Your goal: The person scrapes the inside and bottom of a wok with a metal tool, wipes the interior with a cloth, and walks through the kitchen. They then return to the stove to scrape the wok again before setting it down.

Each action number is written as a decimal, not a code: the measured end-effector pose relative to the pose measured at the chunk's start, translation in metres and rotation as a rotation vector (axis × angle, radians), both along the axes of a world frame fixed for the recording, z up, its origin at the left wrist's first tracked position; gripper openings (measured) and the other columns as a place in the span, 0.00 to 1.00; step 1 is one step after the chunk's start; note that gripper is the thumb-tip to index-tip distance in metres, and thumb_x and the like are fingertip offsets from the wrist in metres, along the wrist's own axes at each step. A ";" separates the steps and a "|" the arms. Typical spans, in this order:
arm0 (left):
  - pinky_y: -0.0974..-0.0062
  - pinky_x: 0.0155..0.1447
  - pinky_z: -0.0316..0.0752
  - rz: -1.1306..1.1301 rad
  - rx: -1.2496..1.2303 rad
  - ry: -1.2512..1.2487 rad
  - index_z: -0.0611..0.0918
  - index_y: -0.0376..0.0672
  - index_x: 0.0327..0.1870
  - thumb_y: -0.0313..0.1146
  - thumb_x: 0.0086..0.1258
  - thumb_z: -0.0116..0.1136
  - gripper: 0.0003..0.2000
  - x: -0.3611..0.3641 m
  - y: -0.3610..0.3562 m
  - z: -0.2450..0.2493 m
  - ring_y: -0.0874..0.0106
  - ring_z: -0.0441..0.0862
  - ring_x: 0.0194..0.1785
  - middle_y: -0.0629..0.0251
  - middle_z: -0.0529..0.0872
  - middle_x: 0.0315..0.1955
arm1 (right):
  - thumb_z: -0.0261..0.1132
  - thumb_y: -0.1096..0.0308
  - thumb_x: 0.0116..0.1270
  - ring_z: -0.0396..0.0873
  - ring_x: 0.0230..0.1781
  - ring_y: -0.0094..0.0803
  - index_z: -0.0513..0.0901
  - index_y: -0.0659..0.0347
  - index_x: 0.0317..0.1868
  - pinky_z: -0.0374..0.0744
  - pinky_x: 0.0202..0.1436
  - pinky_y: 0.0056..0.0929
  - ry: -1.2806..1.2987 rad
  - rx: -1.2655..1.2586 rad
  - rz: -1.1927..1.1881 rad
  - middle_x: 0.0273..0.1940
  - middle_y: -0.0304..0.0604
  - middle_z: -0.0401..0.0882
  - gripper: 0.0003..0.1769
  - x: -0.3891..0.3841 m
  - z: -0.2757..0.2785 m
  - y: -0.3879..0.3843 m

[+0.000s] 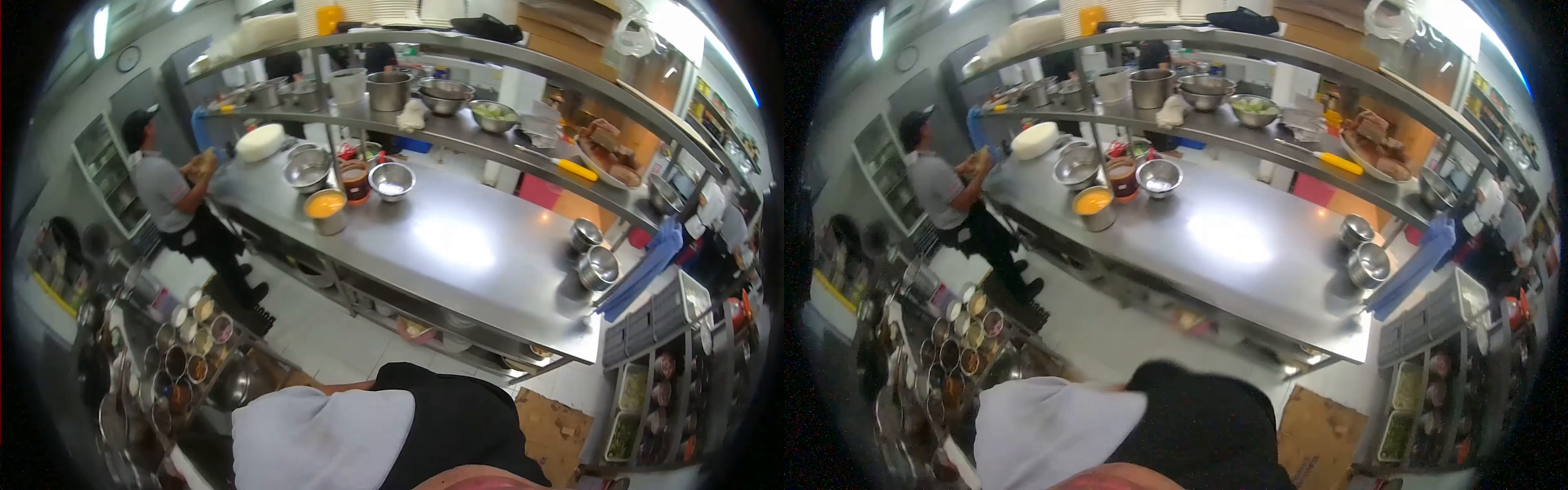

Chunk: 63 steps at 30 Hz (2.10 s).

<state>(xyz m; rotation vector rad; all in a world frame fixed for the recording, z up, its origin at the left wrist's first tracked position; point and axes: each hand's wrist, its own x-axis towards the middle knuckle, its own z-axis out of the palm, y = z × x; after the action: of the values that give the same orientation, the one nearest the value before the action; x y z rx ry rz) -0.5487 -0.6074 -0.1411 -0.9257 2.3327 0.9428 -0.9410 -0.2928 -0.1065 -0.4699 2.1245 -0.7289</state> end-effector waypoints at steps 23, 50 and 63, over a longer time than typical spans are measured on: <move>0.52 0.69 0.79 0.368 0.083 -0.220 0.93 0.40 0.52 0.62 0.73 0.61 0.30 0.156 0.136 0.027 0.46 0.86 0.63 0.46 0.89 0.60 | 0.66 0.50 0.78 0.88 0.40 0.39 0.90 0.67 0.53 0.85 0.47 0.43 -0.033 -0.046 0.072 0.40 0.46 0.91 0.25 0.001 -0.005 -0.029; 0.58 0.78 0.73 -1.093 0.078 -0.157 0.86 0.36 0.66 0.62 0.73 0.63 0.36 -0.224 -0.173 0.000 0.50 0.81 0.72 0.47 0.85 0.69 | 0.69 0.52 0.77 0.85 0.31 0.32 0.90 0.64 0.54 0.85 0.36 0.40 -0.214 0.111 -1.051 0.35 0.42 0.88 0.22 0.302 -0.054 0.060; 0.54 0.71 0.79 -1.850 -0.114 -0.004 0.90 0.46 0.58 0.49 0.68 0.71 0.22 -0.287 -0.136 -0.035 0.51 0.84 0.69 0.53 0.84 0.69 | 0.61 0.49 0.81 0.87 0.48 0.57 0.90 0.61 0.50 0.83 0.53 0.56 0.179 0.423 -1.200 0.47 0.59 0.89 0.23 0.571 -0.091 0.027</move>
<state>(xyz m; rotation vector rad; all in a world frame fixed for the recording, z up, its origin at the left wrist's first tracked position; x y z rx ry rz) -0.8362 -0.7431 -0.1759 1.1721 2.0112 -0.0477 -0.3701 -0.2657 -0.1976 1.1011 2.5279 -0.8104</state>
